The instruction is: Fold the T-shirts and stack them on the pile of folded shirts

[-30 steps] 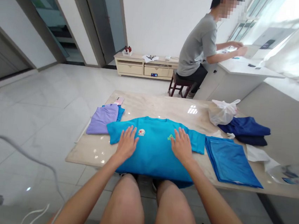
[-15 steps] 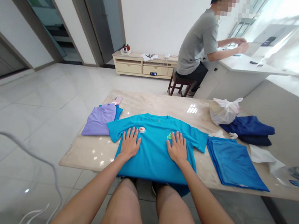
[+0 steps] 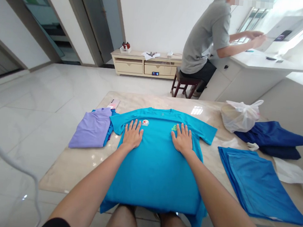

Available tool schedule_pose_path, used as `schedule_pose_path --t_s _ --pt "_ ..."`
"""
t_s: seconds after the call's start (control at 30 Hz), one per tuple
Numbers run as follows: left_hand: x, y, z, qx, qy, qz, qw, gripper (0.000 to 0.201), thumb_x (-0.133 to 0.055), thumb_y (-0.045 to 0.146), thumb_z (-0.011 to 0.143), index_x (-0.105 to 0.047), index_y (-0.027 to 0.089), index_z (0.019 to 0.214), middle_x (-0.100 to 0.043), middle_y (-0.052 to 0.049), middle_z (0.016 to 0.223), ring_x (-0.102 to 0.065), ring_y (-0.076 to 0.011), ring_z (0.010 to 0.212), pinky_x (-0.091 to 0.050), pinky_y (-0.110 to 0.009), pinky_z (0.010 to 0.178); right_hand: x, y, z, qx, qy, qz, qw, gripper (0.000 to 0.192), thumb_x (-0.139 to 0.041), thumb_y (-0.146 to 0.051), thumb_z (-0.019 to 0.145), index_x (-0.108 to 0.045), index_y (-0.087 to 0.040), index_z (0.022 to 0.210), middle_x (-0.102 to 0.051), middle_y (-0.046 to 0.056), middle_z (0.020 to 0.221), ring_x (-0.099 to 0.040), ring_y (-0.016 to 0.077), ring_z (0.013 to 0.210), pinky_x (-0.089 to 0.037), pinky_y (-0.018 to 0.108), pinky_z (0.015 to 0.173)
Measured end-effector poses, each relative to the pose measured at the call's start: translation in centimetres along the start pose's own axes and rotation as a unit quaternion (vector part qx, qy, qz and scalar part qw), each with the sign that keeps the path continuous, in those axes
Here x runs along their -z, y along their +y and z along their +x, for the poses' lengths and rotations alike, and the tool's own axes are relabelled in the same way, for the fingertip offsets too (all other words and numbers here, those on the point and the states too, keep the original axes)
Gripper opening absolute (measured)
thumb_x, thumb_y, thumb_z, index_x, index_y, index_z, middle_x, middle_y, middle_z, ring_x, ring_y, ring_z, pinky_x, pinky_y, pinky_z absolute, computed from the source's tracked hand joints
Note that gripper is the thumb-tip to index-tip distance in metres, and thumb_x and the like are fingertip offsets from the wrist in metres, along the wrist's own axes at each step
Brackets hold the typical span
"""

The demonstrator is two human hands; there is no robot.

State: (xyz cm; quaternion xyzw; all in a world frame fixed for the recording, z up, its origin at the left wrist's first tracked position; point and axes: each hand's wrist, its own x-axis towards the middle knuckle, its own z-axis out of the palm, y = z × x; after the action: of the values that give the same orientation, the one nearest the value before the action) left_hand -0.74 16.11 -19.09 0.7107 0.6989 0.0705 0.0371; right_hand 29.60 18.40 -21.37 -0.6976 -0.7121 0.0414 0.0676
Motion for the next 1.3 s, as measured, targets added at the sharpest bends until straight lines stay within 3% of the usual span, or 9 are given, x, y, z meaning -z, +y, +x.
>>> schedule_pose_path --t_s 0.43,0.6,0.67,0.77,0.87,1.0,1.13,1.3 --pt "-1.1 -0.6 5.1 -0.009 0.012 -0.010 1.000 0.070 -0.027 0.048 0.115 -0.036 0.021 0.179 -0.027 -0.009 0.187 -0.024 -0.0348 0.174 -0.016 -0.063 0.141 -1.2 1.1 5.3 0.011 0.011 0.020 1.000 0.081 -0.021 -0.063 0.116 -0.030 -0.015 0.181 -0.019 0.016 0.188 -0.014 0.0361 0.175 -0.014 0.060 0.139" --pt "-0.6 -0.3 4.9 -0.005 0.012 -0.033 0.999 0.071 -0.029 0.044 0.115 -0.033 0.015 0.179 -0.026 -0.012 0.187 -0.021 -0.0331 0.175 -0.012 -0.062 0.142 -0.4 0.4 4.9 0.019 0.034 0.006 0.999 0.077 -0.023 -0.054 0.116 -0.033 -0.011 0.179 -0.024 0.018 0.187 -0.017 0.0367 0.174 -0.014 0.061 0.139" --pt "-0.2 -0.2 2.8 -0.010 0.030 -0.045 0.998 0.071 -0.029 0.041 0.115 -0.032 0.012 0.179 -0.027 -0.015 0.186 -0.023 -0.0316 0.175 -0.012 -0.060 0.143 0.4 -0.2 2.9 0.034 0.062 -0.006 0.997 0.073 -0.025 -0.047 0.116 -0.036 -0.008 0.177 -0.027 0.021 0.185 -0.020 0.0366 0.173 -0.014 0.060 0.139" --pt "0.1 -0.8 -3.1 -0.053 0.055 -0.050 0.996 0.071 -0.025 0.043 0.116 -0.031 0.009 0.178 -0.030 -0.016 0.185 -0.025 -0.0284 0.174 -0.015 -0.054 0.143 1.0 -0.2 -3.0 0.065 0.070 -0.013 0.995 0.072 -0.026 -0.045 0.116 -0.036 -0.008 0.177 -0.028 0.020 0.185 -0.024 0.0351 0.173 -0.021 0.057 0.138" --pt "-0.3 -2.5 -10.5 -0.081 0.058 -0.035 0.994 0.071 -0.027 0.044 0.116 -0.034 0.011 0.178 -0.035 -0.015 0.184 -0.029 -0.0275 0.173 -0.023 -0.050 0.142 0.6 1.8 -10.8 0.110 0.042 -0.019 0.993 0.071 -0.026 -0.048 0.117 -0.038 -0.014 0.178 -0.027 0.014 0.186 -0.025 0.0318 0.173 -0.024 0.053 0.139" --pt "0.3 -4.4 -17.9 -0.056 0.023 -0.004 0.998 0.070 -0.029 0.043 0.114 -0.039 0.012 0.176 -0.038 -0.016 0.182 -0.035 -0.0292 0.171 -0.027 -0.052 0.141 0.4 5.3 -19.3 0.069 0.027 -0.030 0.997 0.071 -0.029 -0.049 0.116 -0.039 -0.013 0.177 -0.030 0.016 0.185 -0.027 0.0328 0.172 -0.026 0.055 0.138" --pt "2.3 -4.3 -21.0 -0.047 -0.029 0.019 0.998 0.074 -0.029 0.044 0.114 -0.036 0.005 0.176 -0.030 -0.020 0.184 -0.028 -0.0308 0.173 -0.026 -0.050 0.140 2.2 6.8 -23.2 0.050 -0.006 -0.050 0.997 0.072 -0.028 -0.047 0.117 -0.037 -0.009 0.177 -0.027 0.018 0.185 -0.026 0.0323 0.173 -0.027 0.055 0.137" --pt "4.0 -3.0 -21.8 -0.027 -0.079 0.039 0.996 0.076 -0.030 0.044 0.114 -0.034 -0.002 0.174 -0.027 -0.026 0.183 -0.026 -0.0355 0.173 -0.026 -0.052 0.139 3.8 7.8 -25.0 0.022 -0.044 -0.074 0.996 0.075 -0.027 -0.047 0.116 -0.037 -0.003 0.175 -0.028 0.023 0.183 -0.029 0.0355 0.171 -0.027 0.058 0.137"
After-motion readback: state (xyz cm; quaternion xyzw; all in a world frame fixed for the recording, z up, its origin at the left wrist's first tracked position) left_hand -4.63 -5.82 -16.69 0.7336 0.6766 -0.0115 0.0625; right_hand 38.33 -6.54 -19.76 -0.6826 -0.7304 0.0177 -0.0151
